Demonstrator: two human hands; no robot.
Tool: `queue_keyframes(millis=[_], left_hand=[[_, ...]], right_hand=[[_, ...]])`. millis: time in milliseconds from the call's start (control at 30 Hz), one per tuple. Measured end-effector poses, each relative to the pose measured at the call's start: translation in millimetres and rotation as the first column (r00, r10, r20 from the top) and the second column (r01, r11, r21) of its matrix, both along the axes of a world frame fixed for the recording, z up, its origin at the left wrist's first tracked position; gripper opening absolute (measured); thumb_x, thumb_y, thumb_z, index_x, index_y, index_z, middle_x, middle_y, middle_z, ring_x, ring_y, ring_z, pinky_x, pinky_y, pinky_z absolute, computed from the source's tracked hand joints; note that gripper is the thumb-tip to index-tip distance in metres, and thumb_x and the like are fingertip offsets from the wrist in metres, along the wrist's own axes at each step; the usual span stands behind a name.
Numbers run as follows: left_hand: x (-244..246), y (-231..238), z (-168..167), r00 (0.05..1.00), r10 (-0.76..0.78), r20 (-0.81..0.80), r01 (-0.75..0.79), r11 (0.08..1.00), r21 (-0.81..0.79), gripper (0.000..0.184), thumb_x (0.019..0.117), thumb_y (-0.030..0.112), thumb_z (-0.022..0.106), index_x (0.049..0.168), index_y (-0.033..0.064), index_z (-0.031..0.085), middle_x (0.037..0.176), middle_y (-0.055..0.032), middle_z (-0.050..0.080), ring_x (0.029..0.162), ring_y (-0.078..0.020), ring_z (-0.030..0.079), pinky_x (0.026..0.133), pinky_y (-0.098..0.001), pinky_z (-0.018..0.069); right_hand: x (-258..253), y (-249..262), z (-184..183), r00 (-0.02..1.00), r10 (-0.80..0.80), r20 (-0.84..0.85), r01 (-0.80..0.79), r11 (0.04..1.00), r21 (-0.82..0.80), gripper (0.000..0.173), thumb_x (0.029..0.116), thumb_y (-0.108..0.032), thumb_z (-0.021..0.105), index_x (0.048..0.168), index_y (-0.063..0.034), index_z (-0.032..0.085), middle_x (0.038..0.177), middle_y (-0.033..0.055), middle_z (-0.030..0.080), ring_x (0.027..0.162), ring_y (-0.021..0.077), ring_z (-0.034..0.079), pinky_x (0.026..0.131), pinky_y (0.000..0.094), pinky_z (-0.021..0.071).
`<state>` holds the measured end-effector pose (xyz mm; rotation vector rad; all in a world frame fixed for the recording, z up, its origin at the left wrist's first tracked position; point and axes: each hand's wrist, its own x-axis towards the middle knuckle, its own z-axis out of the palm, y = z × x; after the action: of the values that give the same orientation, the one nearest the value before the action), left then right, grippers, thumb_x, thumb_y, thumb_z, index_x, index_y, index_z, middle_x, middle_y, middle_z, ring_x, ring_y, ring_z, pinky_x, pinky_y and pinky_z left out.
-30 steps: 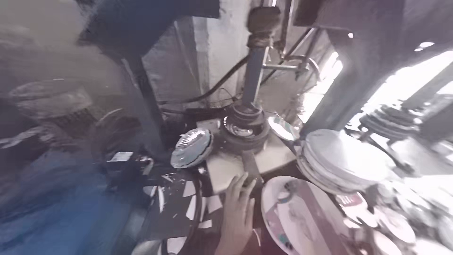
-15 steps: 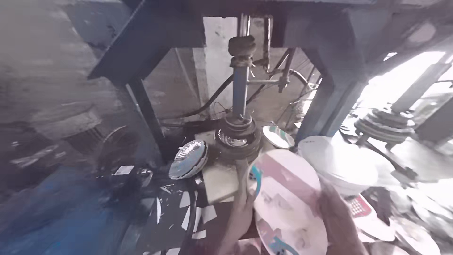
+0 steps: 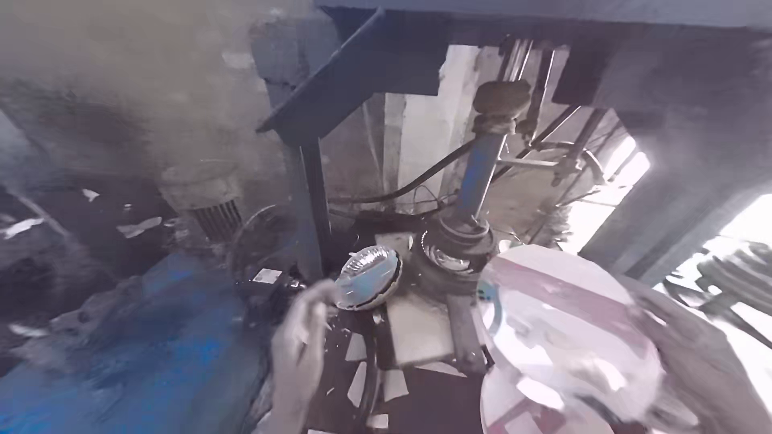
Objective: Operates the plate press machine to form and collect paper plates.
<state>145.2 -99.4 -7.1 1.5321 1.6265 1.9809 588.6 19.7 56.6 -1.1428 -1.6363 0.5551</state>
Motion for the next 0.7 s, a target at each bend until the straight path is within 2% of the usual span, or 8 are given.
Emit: queue_keyframes(millis=[67,133,233,300,367,467,600,700], left_hand=[[62.6,-1.8,-16.3,0.868,-0.394,0.302,0.423,0.906,-0.034,0.053,0.1074,0.036,0.044,0.136,-0.0081,0.051,0.121,-0.0079,0.070,0.101,-0.0137,0.071,0.082,-0.0332,0.0618],[124.4,1.7,-38.4,0.587,-0.615,0.526,0.724,0.690,-0.001,0.086,0.1009,0.055,0.047,0.151,-0.0105,0.025,0.141,-0.0141,0.058,0.117,-0.0198,0.065,0.089,-0.0406,0.0590],[193.4,-4.6,-51.0,0.387,-0.708,0.591,0.803,0.574,0.162,0.105,0.0972,0.071,0.037,0.155,-0.0100,0.005,0.154,-0.0155,0.046,0.131,-0.0164,0.056,0.103,-0.0365,0.0526],[216.4,-12.5,-49.7,0.475,-0.694,0.541,0.708,0.666,0.232,0.102,0.0983,0.069,0.035,0.153,-0.0146,0.013,0.157,-0.0162,0.040,0.138,-0.0079,0.046,0.114,-0.0280,0.0409],[225.4,-18.4,-49.9,0.683,-0.601,0.415,0.587,0.790,0.179,0.092,0.1042,0.058,0.036,0.150,-0.0203,0.020,0.159,-0.0272,0.032,0.144,-0.0086,0.039,0.118,-0.0261,0.0332],[227.7,-17.8,-48.8,0.858,-0.385,0.340,0.355,0.923,0.150,0.072,0.1024,0.035,0.054,0.145,-0.0201,0.033,0.145,-0.0264,0.049,0.126,-0.0020,0.053,0.106,-0.0204,0.0432],[212.6,3.6,-49.4,0.886,-0.225,0.405,0.176,0.972,0.155,0.045,0.0881,-0.003,0.057,0.132,-0.0105,0.054,0.122,-0.0112,0.067,0.088,0.0007,0.066,0.076,-0.0165,0.0557],[185.8,11.5,-44.6,0.866,-0.315,0.388,0.279,0.949,0.148,0.043,0.0919,-0.001,0.053,0.133,-0.0114,0.052,0.128,-0.0130,0.065,0.105,-0.0062,0.067,0.089,-0.0229,0.0565]], right_hand=[[9.4,-37.4,-6.0,0.997,0.012,-0.078,-0.010,1.000,0.026,0.039,0.0994,0.000,0.049,0.138,0.0020,0.054,0.121,-0.0073,0.067,0.101,-0.0071,0.063,0.089,0.0162,0.0550],[-4.2,-64.3,-22.5,0.965,-0.019,-0.263,0.015,1.000,-0.017,0.035,0.1008,0.003,0.043,0.133,-0.0031,0.057,0.107,-0.0187,0.070,0.090,-0.0104,0.064,0.083,0.0131,0.0556],[-24.7,-76.8,-61.9,0.908,-0.127,-0.400,0.138,0.990,-0.002,0.031,0.0987,0.004,0.038,0.120,0.0021,0.060,0.098,-0.0169,0.070,0.087,-0.0112,0.063,0.081,0.0114,0.0540],[-17.5,-71.1,-95.6,0.897,-0.081,-0.434,0.136,0.986,0.097,0.038,0.0964,0.002,0.035,0.122,0.0031,0.062,0.112,-0.0115,0.072,0.099,-0.0064,0.065,0.089,0.0154,0.0547],[-22.3,-72.1,-111.7,0.861,-0.090,-0.501,0.174,0.977,0.123,0.038,0.0970,-0.004,0.034,0.116,-0.0069,0.066,0.106,-0.0161,0.072,0.092,-0.0069,0.066,0.082,0.0145,0.0553],[-43.4,-81.4,-111.6,0.802,-0.107,-0.587,0.186,0.980,0.076,0.034,0.1009,-0.006,0.035,0.111,-0.0182,0.065,0.093,-0.0224,0.071,0.080,-0.0097,0.065,0.071,0.0123,0.0547],[-50.4,-98.3,-95.5,0.952,-0.063,-0.300,0.016,0.988,-0.156,0.053,0.1041,-0.012,0.047,0.148,0.0120,0.030,0.105,-0.0004,0.063,0.085,-0.0092,0.061,0.077,0.0134,0.0537],[-41.9,-86.5,-72.8,0.968,0.111,-0.227,-0.156,0.969,-0.192,0.047,0.0998,-0.007,0.053,0.144,0.0022,0.040,0.104,-0.0047,0.070,0.078,-0.0049,0.066,0.069,0.0166,0.0578]])
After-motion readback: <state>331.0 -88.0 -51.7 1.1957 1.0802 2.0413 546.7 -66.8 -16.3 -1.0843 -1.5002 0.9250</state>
